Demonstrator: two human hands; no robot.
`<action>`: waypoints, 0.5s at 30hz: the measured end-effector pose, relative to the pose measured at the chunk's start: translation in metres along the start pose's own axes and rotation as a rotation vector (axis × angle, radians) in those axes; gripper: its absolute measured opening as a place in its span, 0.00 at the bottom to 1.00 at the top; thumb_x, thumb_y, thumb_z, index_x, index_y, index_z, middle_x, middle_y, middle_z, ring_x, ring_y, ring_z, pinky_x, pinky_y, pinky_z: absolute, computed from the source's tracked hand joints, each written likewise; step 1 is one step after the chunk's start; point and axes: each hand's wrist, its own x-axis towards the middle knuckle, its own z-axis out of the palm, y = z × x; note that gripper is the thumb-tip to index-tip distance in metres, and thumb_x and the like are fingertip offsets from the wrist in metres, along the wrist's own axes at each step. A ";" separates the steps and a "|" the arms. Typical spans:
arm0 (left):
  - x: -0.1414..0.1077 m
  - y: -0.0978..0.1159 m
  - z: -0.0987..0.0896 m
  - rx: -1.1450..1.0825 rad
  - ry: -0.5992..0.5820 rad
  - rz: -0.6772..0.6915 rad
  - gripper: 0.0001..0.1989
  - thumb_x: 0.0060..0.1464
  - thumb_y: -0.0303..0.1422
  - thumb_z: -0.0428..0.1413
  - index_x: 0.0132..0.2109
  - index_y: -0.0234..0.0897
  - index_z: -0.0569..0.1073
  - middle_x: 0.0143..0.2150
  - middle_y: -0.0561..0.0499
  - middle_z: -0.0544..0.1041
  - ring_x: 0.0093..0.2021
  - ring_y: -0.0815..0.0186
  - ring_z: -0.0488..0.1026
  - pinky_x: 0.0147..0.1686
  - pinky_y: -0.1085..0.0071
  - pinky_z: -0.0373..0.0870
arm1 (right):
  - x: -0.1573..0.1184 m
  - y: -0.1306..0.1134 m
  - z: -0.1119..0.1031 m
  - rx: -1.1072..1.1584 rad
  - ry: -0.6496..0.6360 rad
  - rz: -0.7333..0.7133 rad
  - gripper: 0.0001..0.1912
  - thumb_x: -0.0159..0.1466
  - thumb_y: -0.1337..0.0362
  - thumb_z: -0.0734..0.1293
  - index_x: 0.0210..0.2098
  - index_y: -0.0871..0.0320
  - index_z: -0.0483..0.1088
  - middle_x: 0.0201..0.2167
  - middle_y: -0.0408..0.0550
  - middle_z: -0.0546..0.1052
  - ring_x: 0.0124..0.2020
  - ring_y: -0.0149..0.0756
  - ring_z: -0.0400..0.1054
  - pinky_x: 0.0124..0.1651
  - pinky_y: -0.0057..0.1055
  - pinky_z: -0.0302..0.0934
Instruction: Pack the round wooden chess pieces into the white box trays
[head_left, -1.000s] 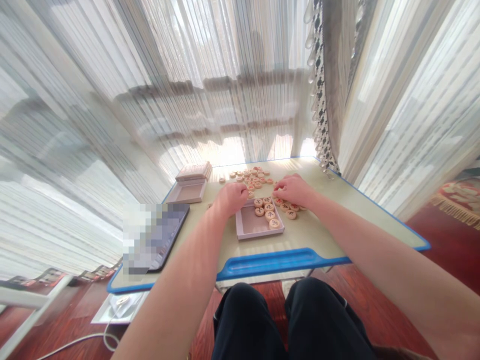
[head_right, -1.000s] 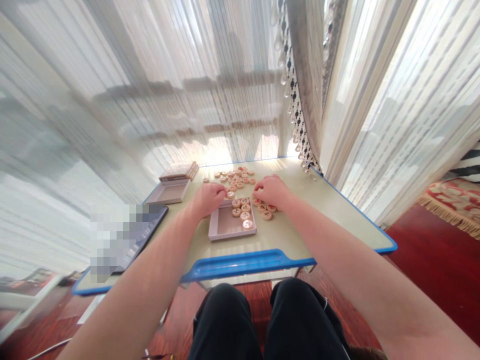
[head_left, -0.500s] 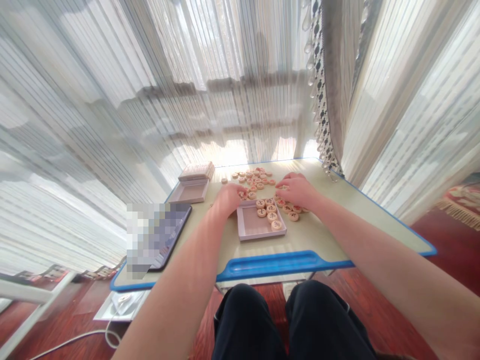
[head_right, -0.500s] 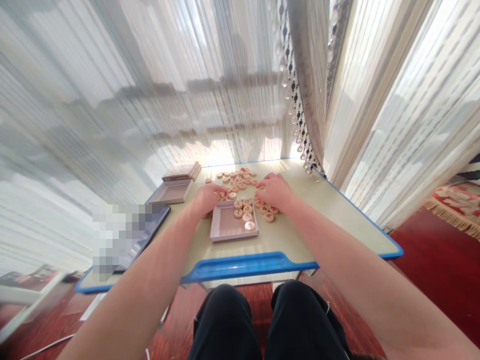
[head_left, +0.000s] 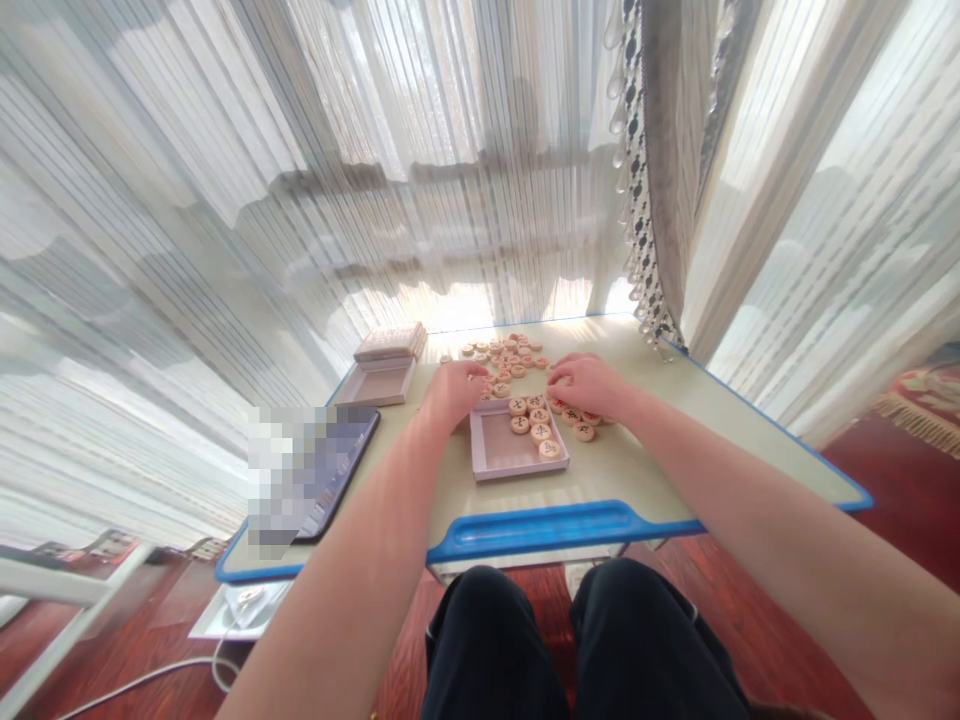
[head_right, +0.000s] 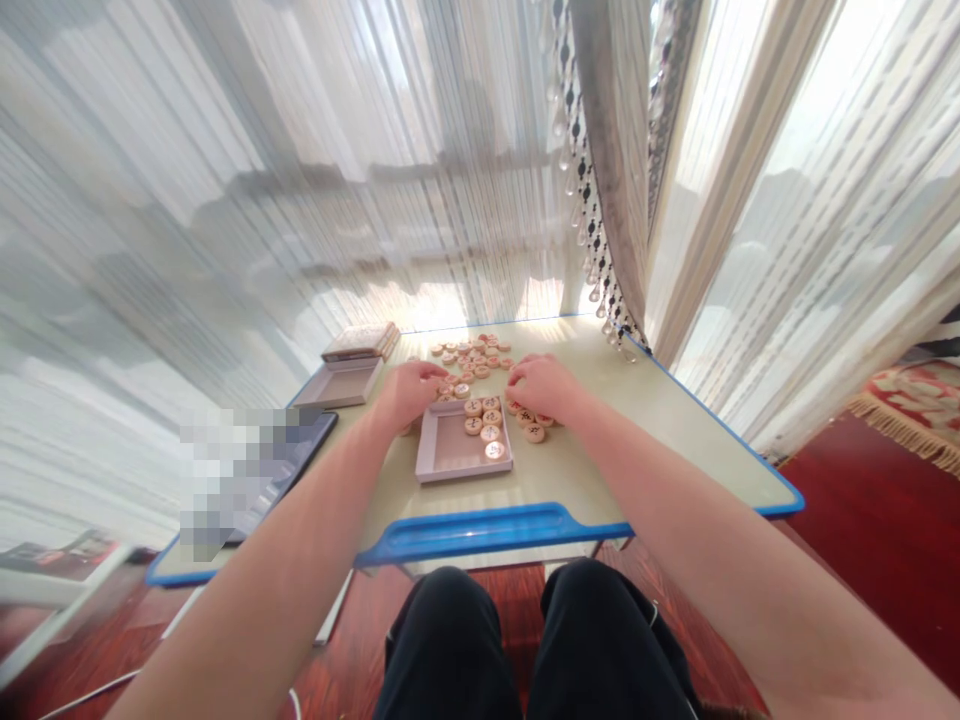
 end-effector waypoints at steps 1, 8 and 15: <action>-0.001 0.003 -0.001 -0.005 0.006 0.023 0.16 0.45 0.29 0.49 0.37 0.38 0.79 0.33 0.52 0.78 0.33 0.66 0.72 0.33 0.75 0.67 | 0.000 0.000 0.000 -0.017 0.011 0.014 0.11 0.54 0.59 0.64 0.31 0.56 0.77 0.44 0.50 0.74 0.47 0.43 0.64 0.54 0.38 0.54; -0.009 0.016 -0.005 0.104 -0.131 0.316 0.15 0.39 0.25 0.47 0.30 0.38 0.78 0.32 0.53 0.77 0.33 0.67 0.71 0.34 0.75 0.67 | -0.001 -0.001 -0.002 -0.053 -0.009 0.032 0.13 0.52 0.53 0.66 0.31 0.53 0.76 0.36 0.49 0.74 0.44 0.46 0.62 0.48 0.39 0.56; -0.010 0.012 0.001 0.151 -0.199 0.388 0.11 0.41 0.29 0.49 0.31 0.38 0.76 0.30 0.53 0.76 0.31 0.67 0.70 0.31 0.74 0.65 | -0.001 -0.002 -0.002 -0.066 -0.039 0.075 0.14 0.52 0.54 0.65 0.33 0.54 0.76 0.33 0.48 0.76 0.43 0.48 0.62 0.43 0.37 0.58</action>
